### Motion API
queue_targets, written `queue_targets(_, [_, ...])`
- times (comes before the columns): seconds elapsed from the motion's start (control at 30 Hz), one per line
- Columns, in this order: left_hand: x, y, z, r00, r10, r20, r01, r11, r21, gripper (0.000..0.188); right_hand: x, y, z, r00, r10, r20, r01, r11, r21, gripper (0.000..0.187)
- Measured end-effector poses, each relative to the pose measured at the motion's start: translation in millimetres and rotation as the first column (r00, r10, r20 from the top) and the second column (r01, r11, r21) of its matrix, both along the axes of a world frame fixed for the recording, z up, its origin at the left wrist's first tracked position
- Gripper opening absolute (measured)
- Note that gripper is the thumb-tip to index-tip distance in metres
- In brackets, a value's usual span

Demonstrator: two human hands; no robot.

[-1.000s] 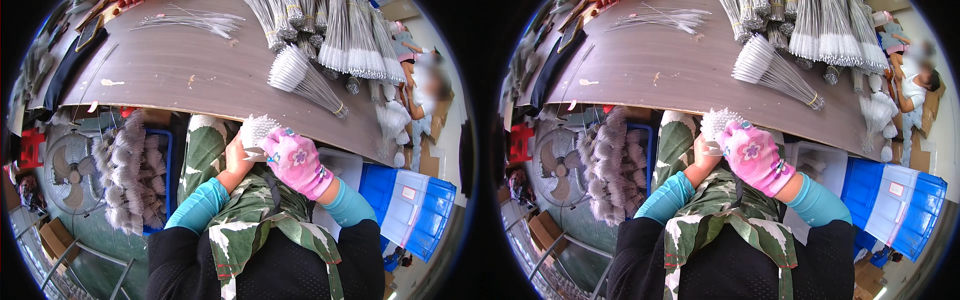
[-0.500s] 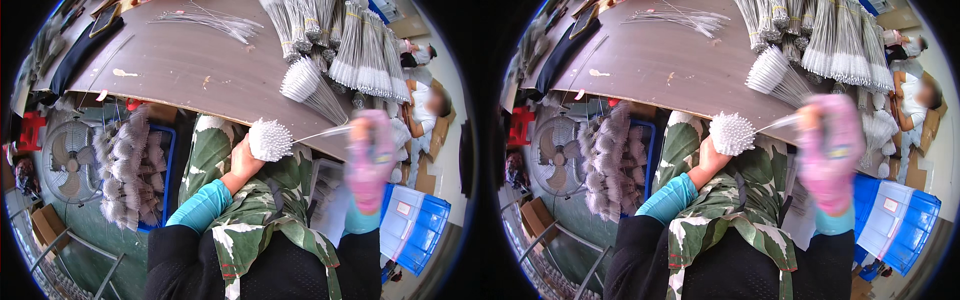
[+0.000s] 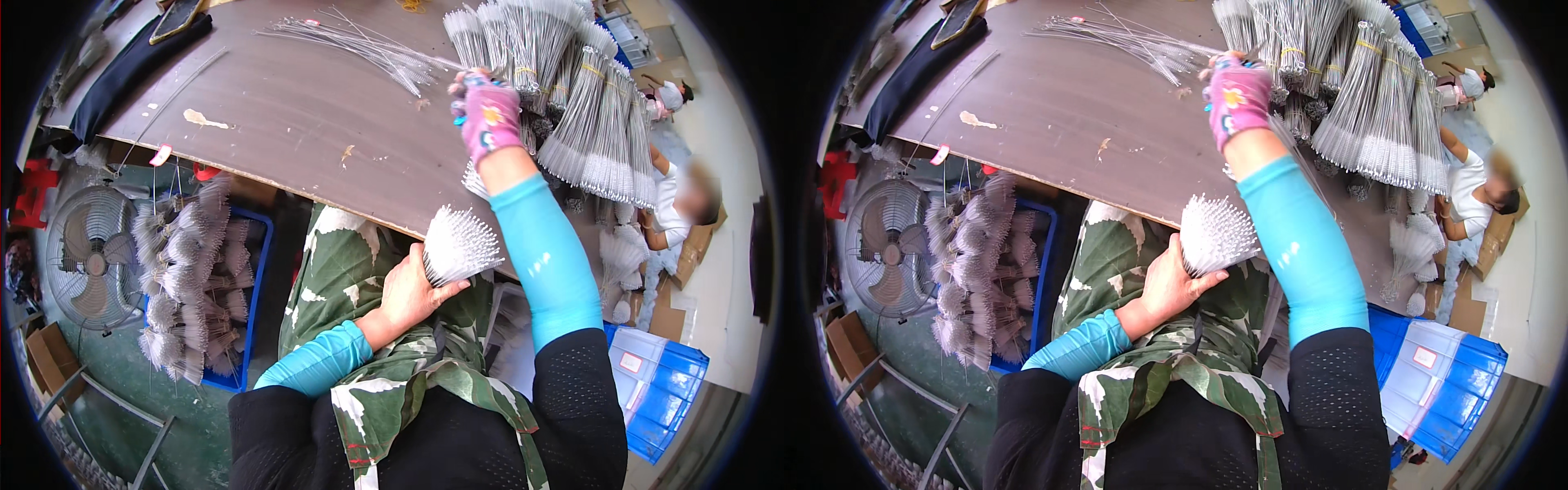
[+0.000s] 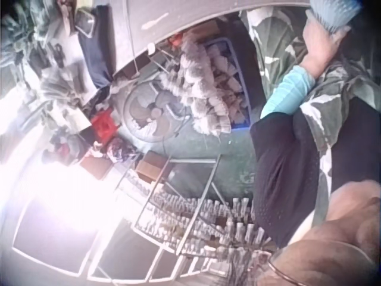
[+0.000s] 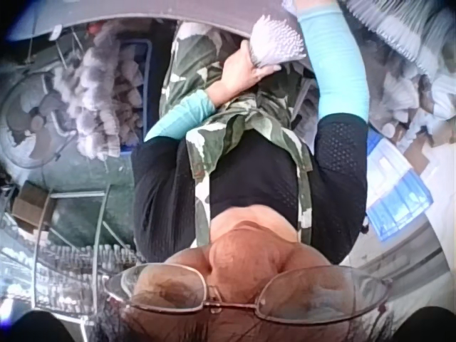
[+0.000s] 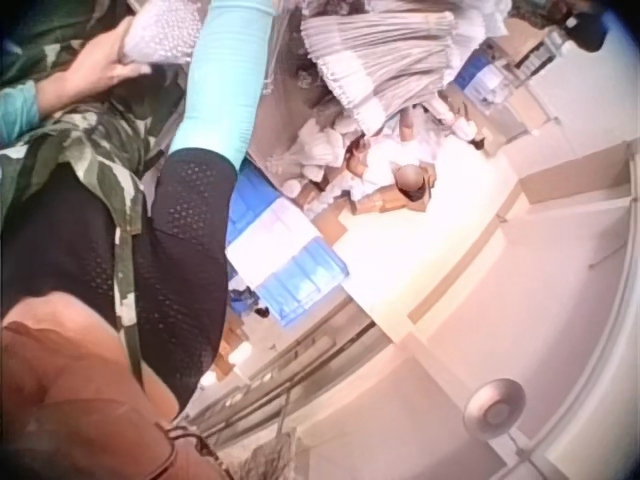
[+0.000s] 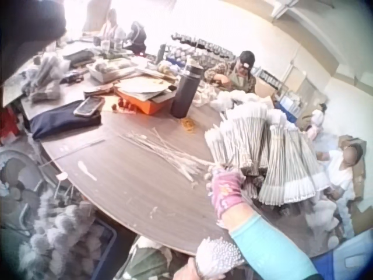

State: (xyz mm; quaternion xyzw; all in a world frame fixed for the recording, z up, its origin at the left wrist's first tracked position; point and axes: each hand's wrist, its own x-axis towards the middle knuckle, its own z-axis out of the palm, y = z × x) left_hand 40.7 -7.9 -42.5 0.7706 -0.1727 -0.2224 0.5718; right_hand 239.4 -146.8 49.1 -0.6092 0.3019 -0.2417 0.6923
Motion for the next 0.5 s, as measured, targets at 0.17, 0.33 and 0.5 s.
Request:
queue_targets(0.17, [1, 0, 0, 1.0, -0.019, -0.014, 0.019, 1.0, -0.01, 0.074, -5, -11, -11, 0.94, 0.163, -0.301, -0.167, 0.986, 0.011, 0.021])
queue_targets(0.33, [-1, 2, 1, 1.0, 0.0, 0.027, 0.001, 1.0, -0.019, 0.074, -61, -6, 10, 0.943, 0.274, -0.187, -0.318, 0.908, -0.274, 0.017])
queue_targets(0.5, [1, 0, 5, 1.0, 0.001, -0.03, -0.001, 1.0, 0.015, 0.078, -53, -14, 3, 0.876, 0.41, -0.255, -0.462, 0.865, -0.197, 0.012])
